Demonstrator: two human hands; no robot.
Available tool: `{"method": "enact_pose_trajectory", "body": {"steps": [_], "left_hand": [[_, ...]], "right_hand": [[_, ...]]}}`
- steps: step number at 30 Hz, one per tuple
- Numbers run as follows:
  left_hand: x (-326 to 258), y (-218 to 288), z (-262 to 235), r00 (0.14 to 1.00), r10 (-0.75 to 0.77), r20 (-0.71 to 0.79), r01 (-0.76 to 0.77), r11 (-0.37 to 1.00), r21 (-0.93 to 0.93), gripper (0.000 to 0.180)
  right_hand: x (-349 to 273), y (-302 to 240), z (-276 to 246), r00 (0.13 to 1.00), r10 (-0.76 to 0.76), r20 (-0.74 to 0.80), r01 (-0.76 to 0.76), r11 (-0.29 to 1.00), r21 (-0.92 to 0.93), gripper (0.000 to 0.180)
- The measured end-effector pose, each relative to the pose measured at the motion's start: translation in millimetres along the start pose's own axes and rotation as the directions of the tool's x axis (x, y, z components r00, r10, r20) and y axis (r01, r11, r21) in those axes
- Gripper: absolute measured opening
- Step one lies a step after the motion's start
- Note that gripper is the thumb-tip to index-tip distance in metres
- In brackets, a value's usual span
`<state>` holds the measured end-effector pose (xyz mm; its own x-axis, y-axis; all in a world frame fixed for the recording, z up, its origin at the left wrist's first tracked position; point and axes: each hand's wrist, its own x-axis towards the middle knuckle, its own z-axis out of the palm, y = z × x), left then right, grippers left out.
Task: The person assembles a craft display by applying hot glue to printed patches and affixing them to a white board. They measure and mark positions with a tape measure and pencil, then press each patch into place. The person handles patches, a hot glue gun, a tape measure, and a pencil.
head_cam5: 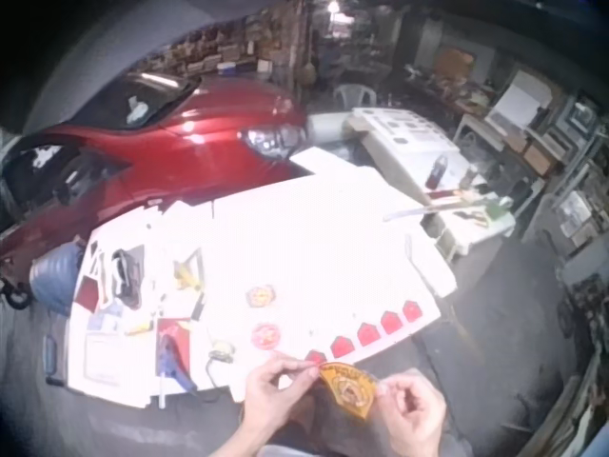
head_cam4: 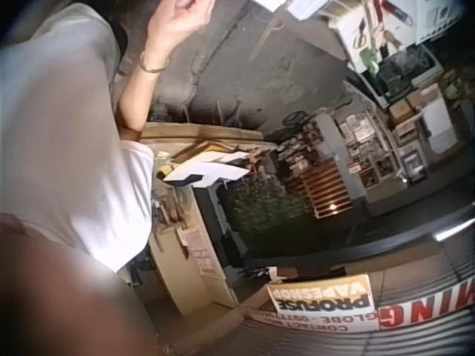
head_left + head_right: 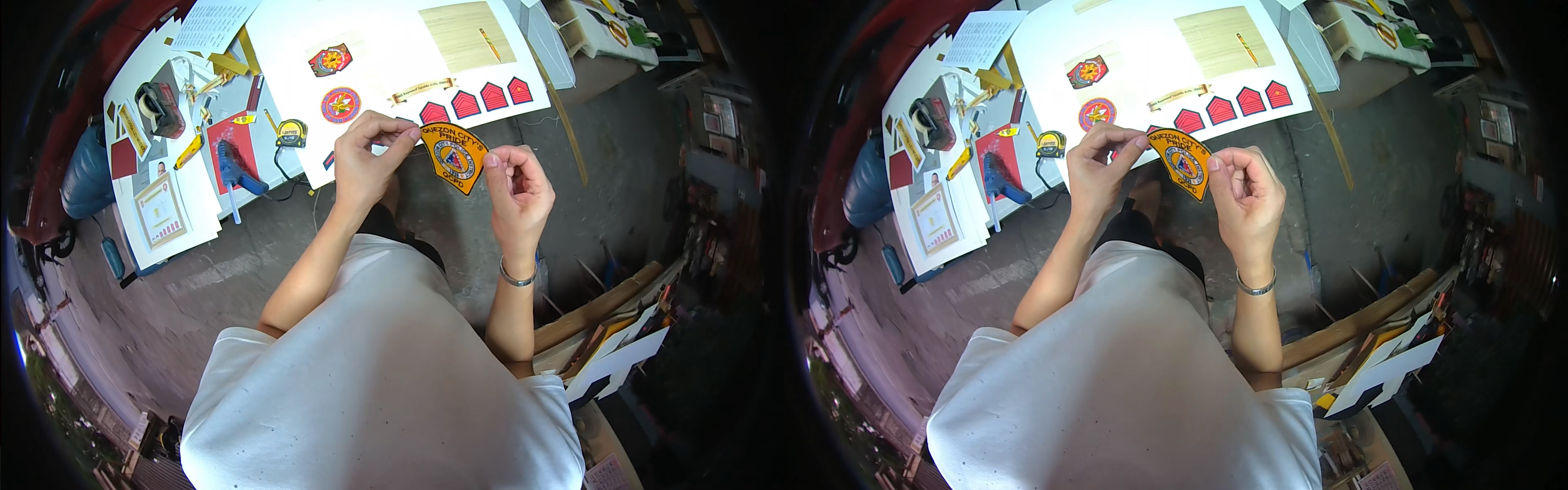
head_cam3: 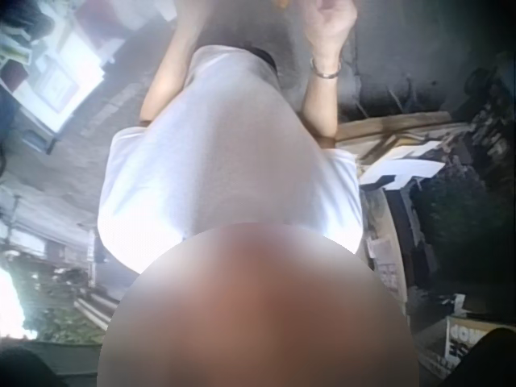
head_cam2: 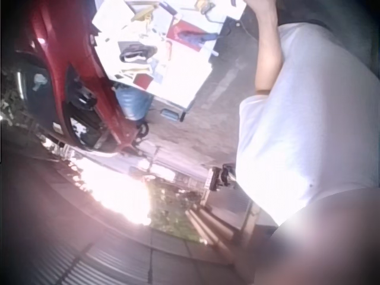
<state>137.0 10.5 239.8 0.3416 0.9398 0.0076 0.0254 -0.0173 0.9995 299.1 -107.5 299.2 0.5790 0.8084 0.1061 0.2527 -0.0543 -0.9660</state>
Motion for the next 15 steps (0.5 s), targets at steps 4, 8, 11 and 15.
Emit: {"method": "enact_pose_trajectory", "body": {"steps": [4, 8, 11, 15], "left_hand": [[21.1, -14.3, 7.7, 0.997, -0.071, -0.029, 0.07, 0.997, -0.022, 0.011], [52.1, -29.4, 12.4, 0.981, -0.17, -0.095, 0.17, 0.985, -0.005, 0.011], [86.6, -45.2, 16.8, 0.958, -0.239, -0.16, 0.256, 0.962, 0.096, 0.013], [143.8, -80.4, 19.4, 0.872, -0.445, -0.205, 0.477, 0.866, 0.149, 0.016]], "right_hand": [[31.4, 15.2, 1.7, 0.998, 0.038, 0.046, -0.038, 0.999, 0.002, 0.001], [79.3, 40.8, 15.4, 0.988, 0.13, 0.085, -0.13, 0.991, 0.002, 0.008], [126.6, 73.8, 33.4, 0.979, 0.166, 0.122, -0.168, 0.986, 0.009, 0.008], [196.4, 136.8, 61.5, 0.93, 0.269, 0.251, -0.231, 0.958, -0.173, 0.011]]}}
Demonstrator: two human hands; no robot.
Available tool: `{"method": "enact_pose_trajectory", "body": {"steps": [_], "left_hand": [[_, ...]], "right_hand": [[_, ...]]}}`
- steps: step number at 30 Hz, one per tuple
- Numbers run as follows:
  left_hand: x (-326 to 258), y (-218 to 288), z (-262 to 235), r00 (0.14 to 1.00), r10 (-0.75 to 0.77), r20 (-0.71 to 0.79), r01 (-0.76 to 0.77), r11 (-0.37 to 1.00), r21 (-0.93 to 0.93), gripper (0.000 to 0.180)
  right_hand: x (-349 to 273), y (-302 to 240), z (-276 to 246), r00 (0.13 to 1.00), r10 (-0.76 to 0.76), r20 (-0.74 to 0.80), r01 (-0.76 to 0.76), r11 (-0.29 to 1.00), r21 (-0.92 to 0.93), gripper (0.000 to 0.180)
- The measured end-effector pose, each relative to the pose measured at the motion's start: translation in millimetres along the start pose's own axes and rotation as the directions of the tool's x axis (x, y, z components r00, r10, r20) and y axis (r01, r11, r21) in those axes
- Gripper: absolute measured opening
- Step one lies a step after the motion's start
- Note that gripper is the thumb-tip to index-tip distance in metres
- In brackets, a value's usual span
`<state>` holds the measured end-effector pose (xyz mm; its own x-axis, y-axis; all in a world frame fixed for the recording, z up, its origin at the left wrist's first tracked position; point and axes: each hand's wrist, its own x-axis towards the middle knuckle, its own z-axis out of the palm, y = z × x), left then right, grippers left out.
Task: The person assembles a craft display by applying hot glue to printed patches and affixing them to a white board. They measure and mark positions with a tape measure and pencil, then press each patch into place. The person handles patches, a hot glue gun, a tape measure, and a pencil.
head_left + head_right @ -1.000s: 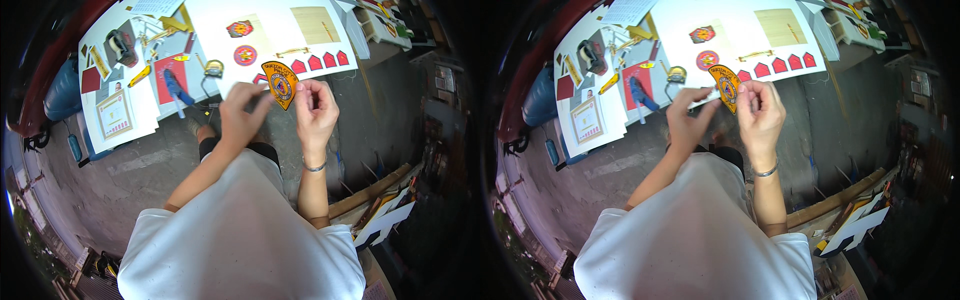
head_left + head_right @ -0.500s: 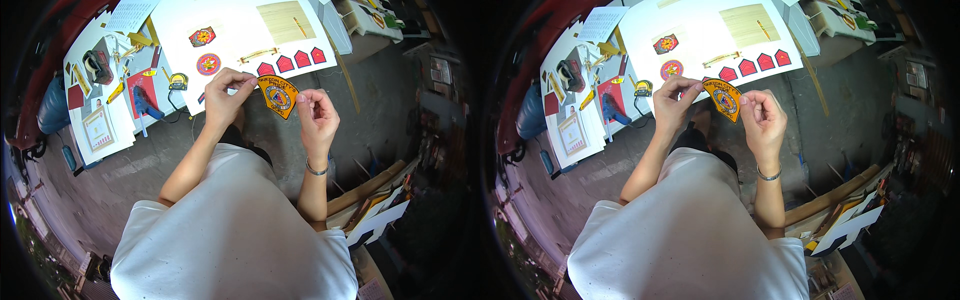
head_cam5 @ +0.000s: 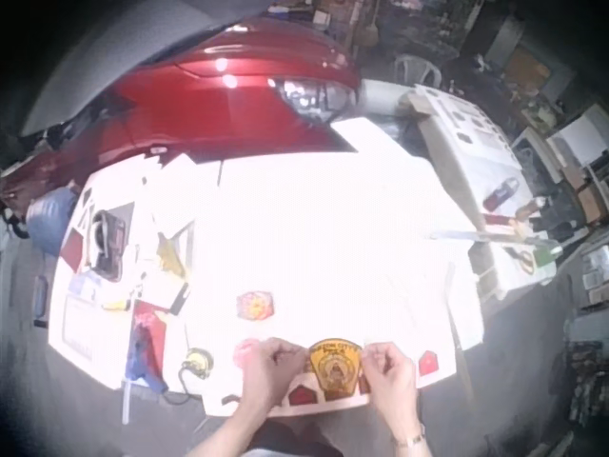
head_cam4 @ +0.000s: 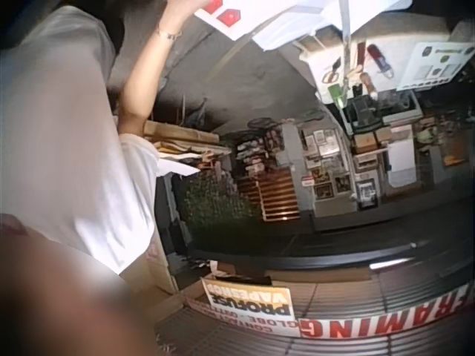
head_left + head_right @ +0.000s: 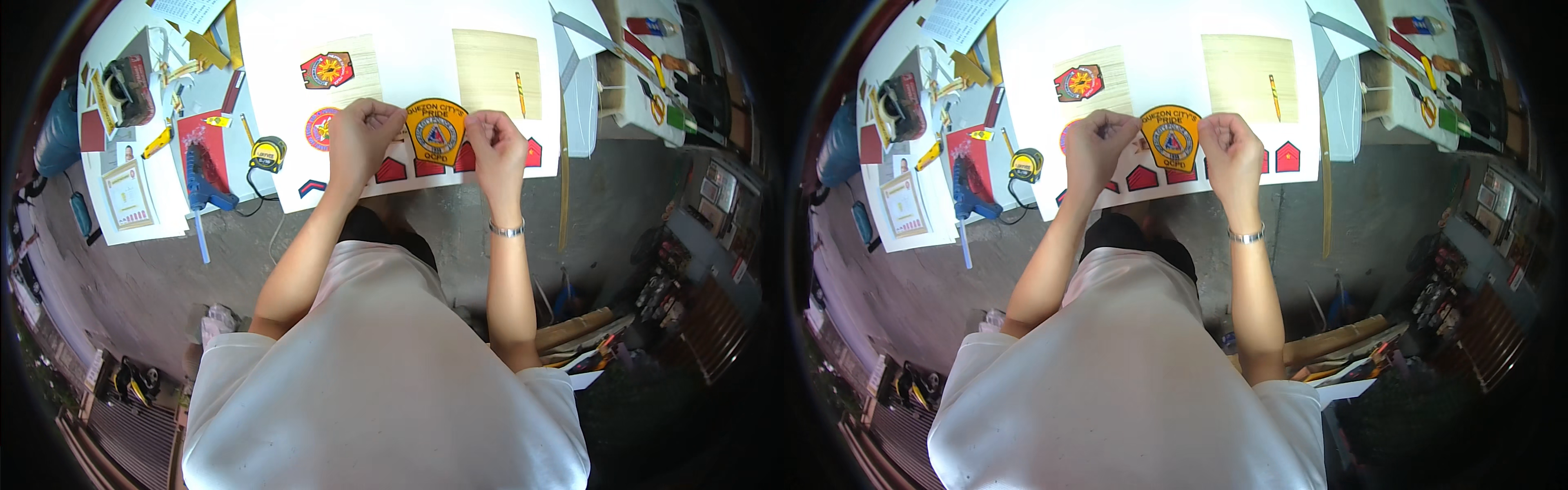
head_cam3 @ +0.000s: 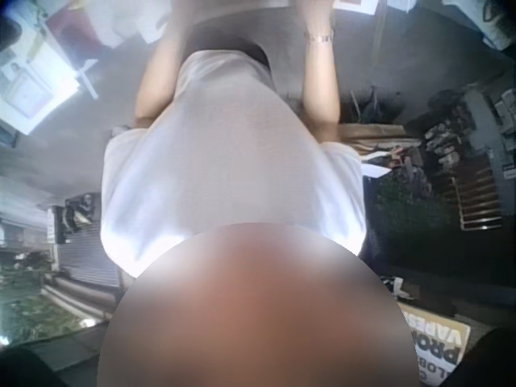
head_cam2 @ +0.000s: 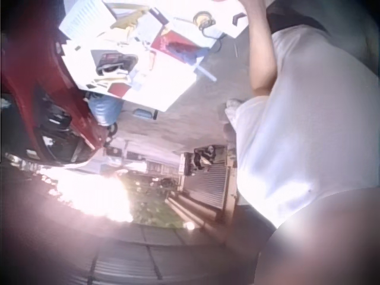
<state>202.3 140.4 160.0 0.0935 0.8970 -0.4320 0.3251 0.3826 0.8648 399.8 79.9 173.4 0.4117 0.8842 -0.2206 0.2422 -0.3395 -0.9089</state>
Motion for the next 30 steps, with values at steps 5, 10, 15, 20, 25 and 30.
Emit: {"method": "enact_pose_trajectory", "body": {"steps": [5, 10, 15, 20, 25, 30], "left_hand": [[80.9, -22.7, 19.1, 0.998, -0.028, -0.051, 0.038, 0.979, 0.198, 0.025], [125.6, -43.6, 35.1, 0.992, -0.102, -0.072, 0.115, 0.971, 0.209, 0.023], [143.2, -50.0, 45.6, 0.987, -0.128, -0.101, 0.148, 0.961, 0.233, 0.021], [146.7, -48.9, 50.9, 0.982, -0.126, -0.14, 0.154, 0.965, 0.212, 0.019], [148.4, -47.8, 53.9, 0.978, -0.145, -0.15, 0.176, 0.96, 0.219, 0.017], [148.9, -47.5, 54.7, 0.981, -0.107, -0.162, 0.147, 0.954, 0.26, 0.016]], "right_hand": [[88.9, 55.3, 31.6, 0.995, 0.094, 0.044, -0.088, 0.988, -0.129, 0.017], [134.0, 87.4, 51.4, 0.99, 0.121, 0.075, -0.101, 0.967, -0.233, 0.02], [150.6, 100.3, 59.9, 0.98, 0.191, 0.06, -0.165, 0.942, -0.291, 0.02], [155.8, 100.5, 59.1, 0.983, 0.17, 0.075, -0.138, 0.939, -0.314, 0.02], [155.9, 97.9, 57.2, 0.975, 0.202, 0.093, -0.165, 0.936, -0.31, 0.019], [156.2, 101.1, 59.1, 0.983, 0.168, 0.079, -0.137, 0.942, -0.305, 0.017]]}}
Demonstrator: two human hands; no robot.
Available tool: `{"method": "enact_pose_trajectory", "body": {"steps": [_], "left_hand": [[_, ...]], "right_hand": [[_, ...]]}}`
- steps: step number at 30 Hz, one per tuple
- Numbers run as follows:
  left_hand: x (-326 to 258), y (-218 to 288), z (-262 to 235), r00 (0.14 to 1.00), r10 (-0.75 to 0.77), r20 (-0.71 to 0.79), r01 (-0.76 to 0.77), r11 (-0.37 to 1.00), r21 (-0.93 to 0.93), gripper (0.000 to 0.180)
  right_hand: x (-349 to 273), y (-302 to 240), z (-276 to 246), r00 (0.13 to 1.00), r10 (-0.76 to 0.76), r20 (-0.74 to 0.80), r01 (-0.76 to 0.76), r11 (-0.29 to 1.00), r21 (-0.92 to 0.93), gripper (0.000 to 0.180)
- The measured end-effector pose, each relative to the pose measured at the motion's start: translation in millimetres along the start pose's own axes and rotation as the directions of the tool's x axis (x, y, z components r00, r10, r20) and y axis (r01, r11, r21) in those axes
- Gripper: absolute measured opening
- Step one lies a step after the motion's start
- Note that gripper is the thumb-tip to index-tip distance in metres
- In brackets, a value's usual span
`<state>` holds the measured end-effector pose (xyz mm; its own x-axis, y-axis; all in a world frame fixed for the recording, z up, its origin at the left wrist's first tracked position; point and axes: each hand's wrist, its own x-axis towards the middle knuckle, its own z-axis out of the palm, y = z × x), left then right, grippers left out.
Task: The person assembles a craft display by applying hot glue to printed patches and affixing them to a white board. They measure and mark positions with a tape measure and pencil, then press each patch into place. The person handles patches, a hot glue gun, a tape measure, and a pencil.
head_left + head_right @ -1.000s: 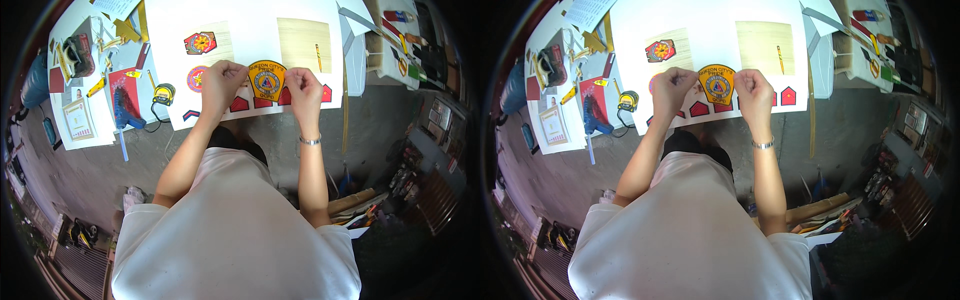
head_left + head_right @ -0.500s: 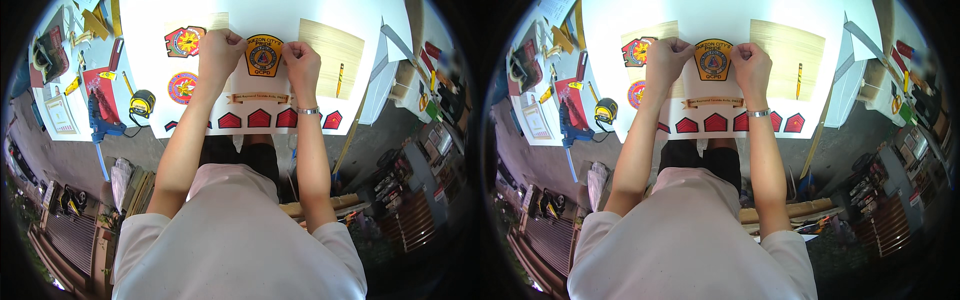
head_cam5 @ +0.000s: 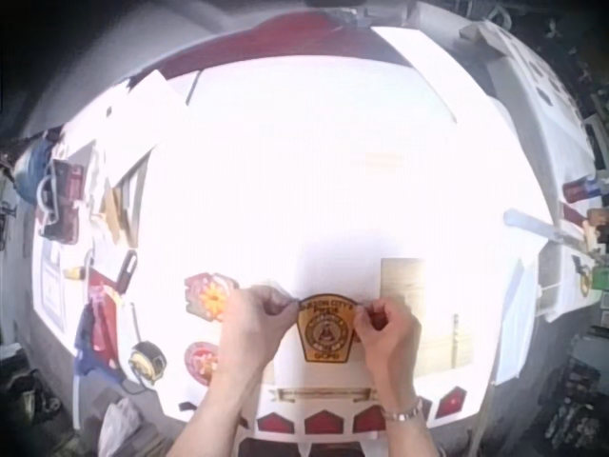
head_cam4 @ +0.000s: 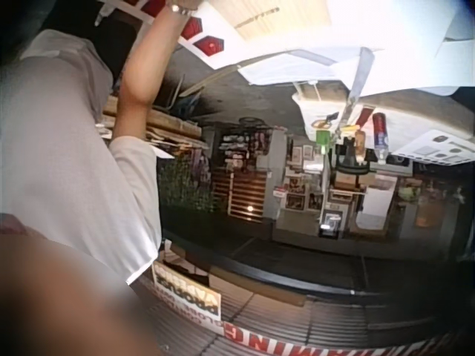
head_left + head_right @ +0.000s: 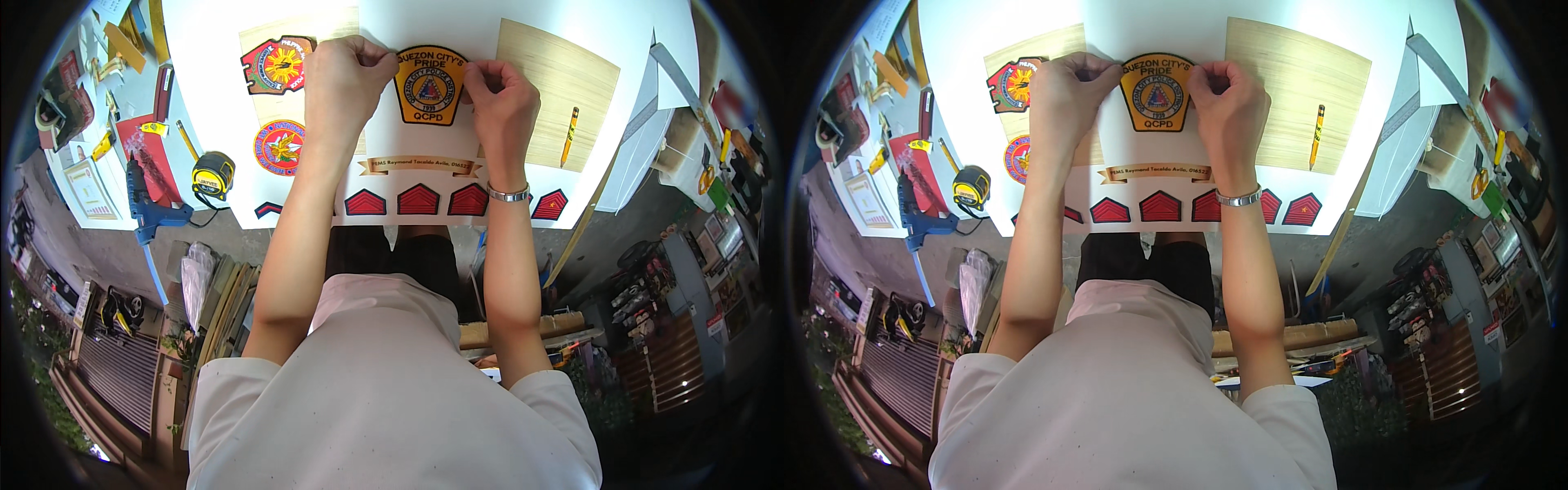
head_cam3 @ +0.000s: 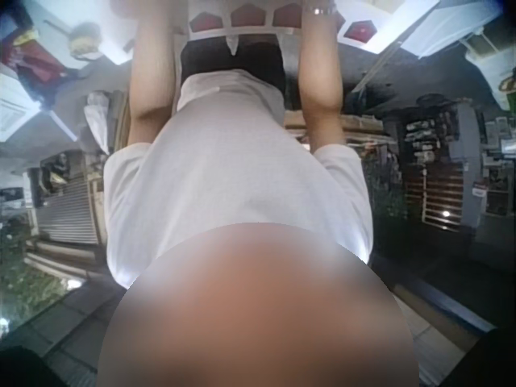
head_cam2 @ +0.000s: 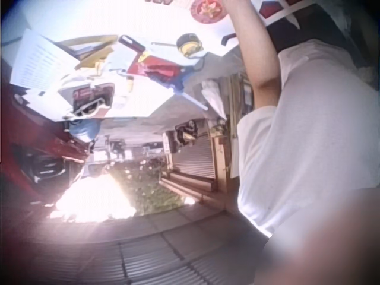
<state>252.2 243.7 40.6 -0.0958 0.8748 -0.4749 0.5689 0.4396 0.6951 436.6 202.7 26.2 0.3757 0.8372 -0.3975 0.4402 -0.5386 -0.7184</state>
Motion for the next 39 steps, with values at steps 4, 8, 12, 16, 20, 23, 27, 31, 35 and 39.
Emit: {"method": "enact_pose_trajectory", "body": {"steps": [4, 8, 12, 16, 20, 23, 27, 31, 35, 39], "left_hand": [[-0.7, 0.3, 0.6, 0.999, -0.034, 0.013, 0.034, 0.999, -0.007, 0.015], [-0.7, 0.1, 0.8, 1.0, -0.005, -0.006, 0.005, 1.0, -0.009, 0.015], [-1.6, -0.4, 1.8, 1.0, -0.01, -0.013, 0.01, 1.0, -0.013, 0.014], [-2.8, -0.9, 2.7, 1.0, -0.004, -0.025, 0.004, 1.0, -0.003, 0.014], [-3.6, -0.3, 3.4, 0.999, 0.0, -0.041, 0.0, 1.0, -0.015, 0.016], [-8.9, -2.1, -3.4, 0.991, 0.079, -0.104, -0.075, 0.996, 0.042, 0.02], [-33.5, -14.7, -23.8, 0.92, 0.31, -0.238, -0.268, 0.943, 0.196, 0.024], [-48.6, -33.8, -15.4, 0.768, 0.63, -0.113, -0.581, 0.76, 0.291, 0.02], [-56.8, -46.7, 5.5, 0.745, 0.663, 0.072, -0.641, 0.682, 0.353, 0.044], [-56.0, -51.8, 19.2, 0.747, 0.654, 0.12, -0.637, 0.651, 0.413, 0.051]], "right_hand": [[0.2, 3.3, 0.6, 1.0, 0.0, -0.001, 0.0, 1.0, -0.01, 0.017], [-0.7, 4.4, 2.1, 1.0, -0.012, -0.02, 0.013, 1.0, 0.01, 0.016], [-1.2, 6.2, 3.0, 0.999, -0.026, -0.028, 0.026, 1.0, 0.006, 0.016], [-1.6, 9.4, 3.9, 0.997, -0.066, -0.044, 0.066, 0.998, 0.005, 0.016], [-1.5, 11.7, 4.9, 0.994, -0.093, -0.053, 0.094, 0.995, 0.016, 0.016], [-5.9, 14.1, -0.1, 0.986, -0.148, -0.074, 0.149, 0.989, 0.01, 0.017], [-26.1, 21.9, -16.2, 0.977, -0.153, -0.149, 0.144, 0.987, -0.07, 0.019], [-38.4, 32.9, -15.1, 0.857, -0.514, -0.041, 0.472, 0.814, -0.338, 0.037], [-36.1, 40.3, -4.6, 0.738, -0.665, 0.115, 0.632, 0.622, -0.462, 0.055], [-36.0, 43.8, -1.6, 0.741, -0.653, 0.159, 0.633, 0.599, -0.491, 0.057]]}}
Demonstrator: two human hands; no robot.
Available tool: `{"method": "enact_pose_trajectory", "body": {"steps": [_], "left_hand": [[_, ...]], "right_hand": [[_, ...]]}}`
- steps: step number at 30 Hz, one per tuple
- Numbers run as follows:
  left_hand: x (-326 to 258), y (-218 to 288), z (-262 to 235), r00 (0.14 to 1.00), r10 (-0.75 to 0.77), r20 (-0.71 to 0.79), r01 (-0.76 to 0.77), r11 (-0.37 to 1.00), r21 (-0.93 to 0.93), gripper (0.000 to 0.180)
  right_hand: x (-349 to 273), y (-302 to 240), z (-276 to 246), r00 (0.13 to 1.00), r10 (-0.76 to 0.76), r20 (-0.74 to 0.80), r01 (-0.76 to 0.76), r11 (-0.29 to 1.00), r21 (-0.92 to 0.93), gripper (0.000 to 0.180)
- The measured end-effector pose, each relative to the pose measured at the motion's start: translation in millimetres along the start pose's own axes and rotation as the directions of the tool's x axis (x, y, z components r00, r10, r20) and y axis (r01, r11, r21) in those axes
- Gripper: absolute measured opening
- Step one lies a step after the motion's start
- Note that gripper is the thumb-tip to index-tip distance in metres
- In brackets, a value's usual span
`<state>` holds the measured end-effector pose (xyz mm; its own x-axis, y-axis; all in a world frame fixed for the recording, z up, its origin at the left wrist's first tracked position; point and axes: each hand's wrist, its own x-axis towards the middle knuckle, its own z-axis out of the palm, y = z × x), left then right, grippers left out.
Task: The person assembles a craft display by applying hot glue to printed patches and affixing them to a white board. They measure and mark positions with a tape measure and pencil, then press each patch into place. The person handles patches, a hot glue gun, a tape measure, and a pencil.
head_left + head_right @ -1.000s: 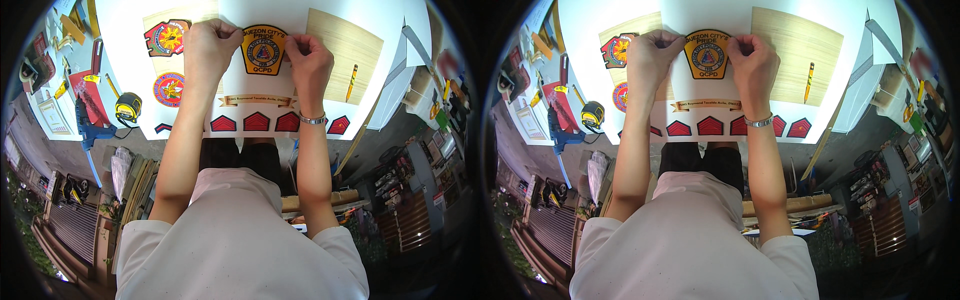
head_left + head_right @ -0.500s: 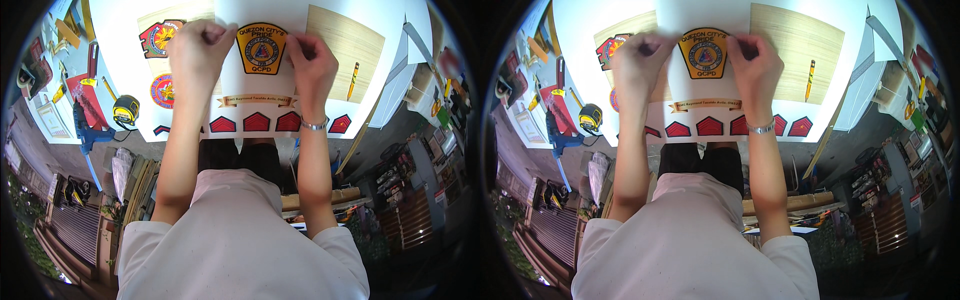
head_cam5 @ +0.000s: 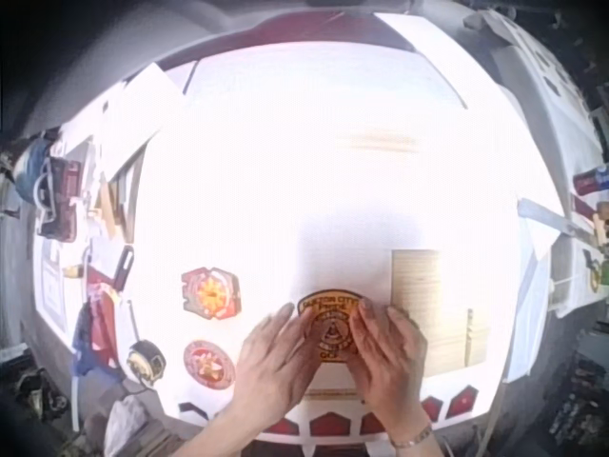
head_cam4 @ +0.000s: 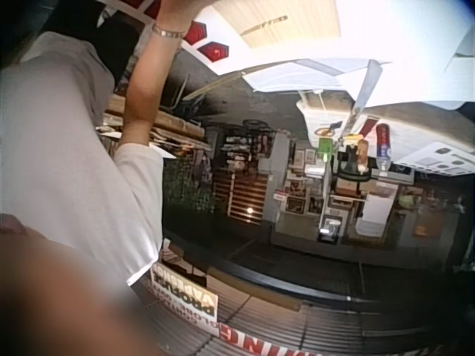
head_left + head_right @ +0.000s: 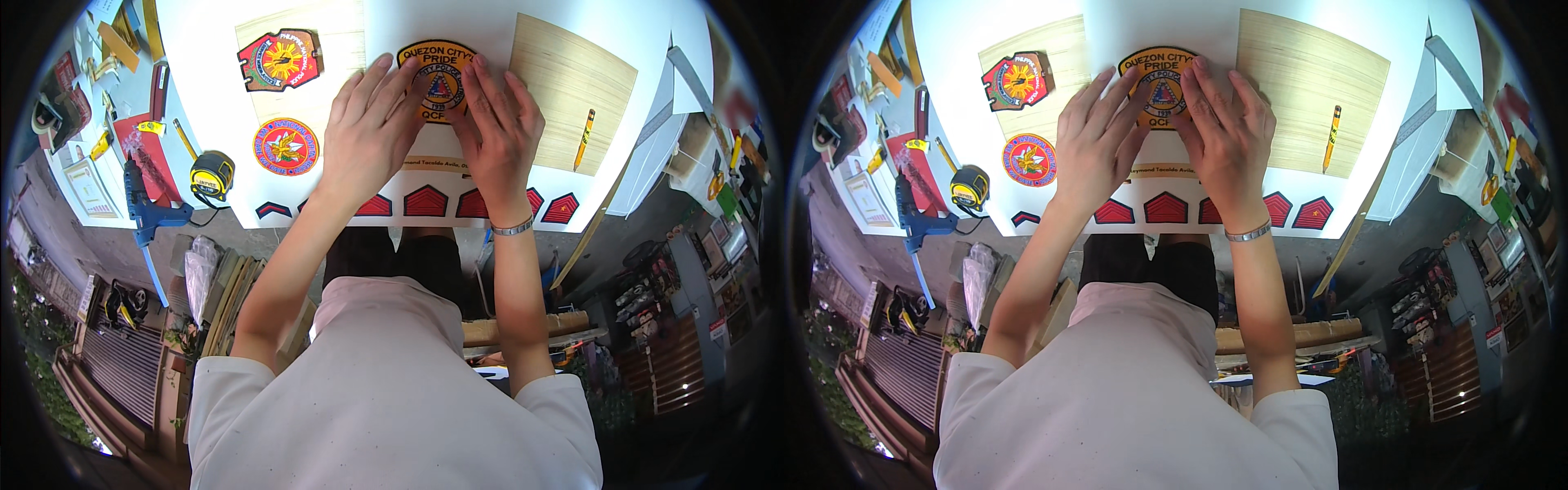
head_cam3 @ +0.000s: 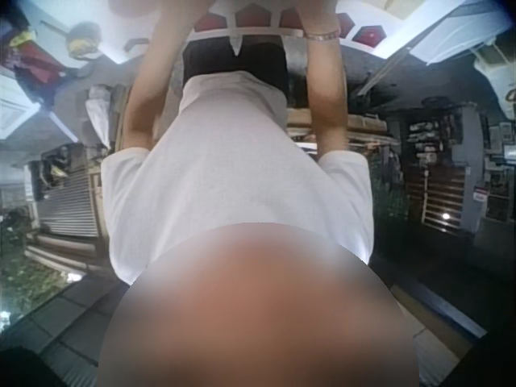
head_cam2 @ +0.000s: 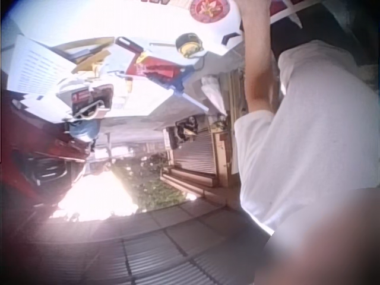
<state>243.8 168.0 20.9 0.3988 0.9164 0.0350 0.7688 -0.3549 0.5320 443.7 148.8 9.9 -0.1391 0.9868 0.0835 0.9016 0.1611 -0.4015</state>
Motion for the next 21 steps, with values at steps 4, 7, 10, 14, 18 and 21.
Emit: {"method": "enact_pose_trajectory", "body": {"steps": [4, 7, 10, 14, 18, 21], "left_hand": [[1.9, -1.7, 5.6, 1.0, -0.009, 0.014, 0.008, 0.999, 0.037, 0.056], [3.1, -3.8, 6.3, 1.0, -0.019, 0.015, 0.019, 1.0, -0.021, 0.056], [3.8, -5.1, 5.8, 0.999, -0.027, 0.018, 0.027, 0.999, -0.029, 0.056], [3.9, -6.7, 6.3, 0.999, -0.037, 0.021, 0.037, 0.999, -0.021, 0.056], [1.6, -10.7, 6.1, 0.998, -0.048, 0.045, 0.042, 0.992, 0.119, 0.056], [1.0, -16.4, 5.3, 0.998, -0.034, 0.045, 0.027, 0.988, 0.153, 0.056]], "right_hand": [[-1.3, 0.4, 1.0, 1.0, 0.006, 0.01, -0.006, 1.0, -0.002, 0.059], [-0.4, -0.1, 1.4, 1.0, 0.021, 0.015, -0.021, 1.0, 0.0, 0.058], [0.6, -1.5, 0.2, 0.999, 0.033, 0.02, -0.033, 0.999, 0.004, 0.056], [1.2, -2.6, -0.1, 0.999, 0.038, 0.022, -0.038, 0.999, 0.001, 0.056], [0.4, -0.9, 2.7, 0.999, 0.035, 0.019, -0.035, 0.999, 0.001, 0.056], [-0.6, 0.5, 4.7, 1.0, 0.019, 0.024, -0.018, 0.998, -0.059, 0.053]]}}
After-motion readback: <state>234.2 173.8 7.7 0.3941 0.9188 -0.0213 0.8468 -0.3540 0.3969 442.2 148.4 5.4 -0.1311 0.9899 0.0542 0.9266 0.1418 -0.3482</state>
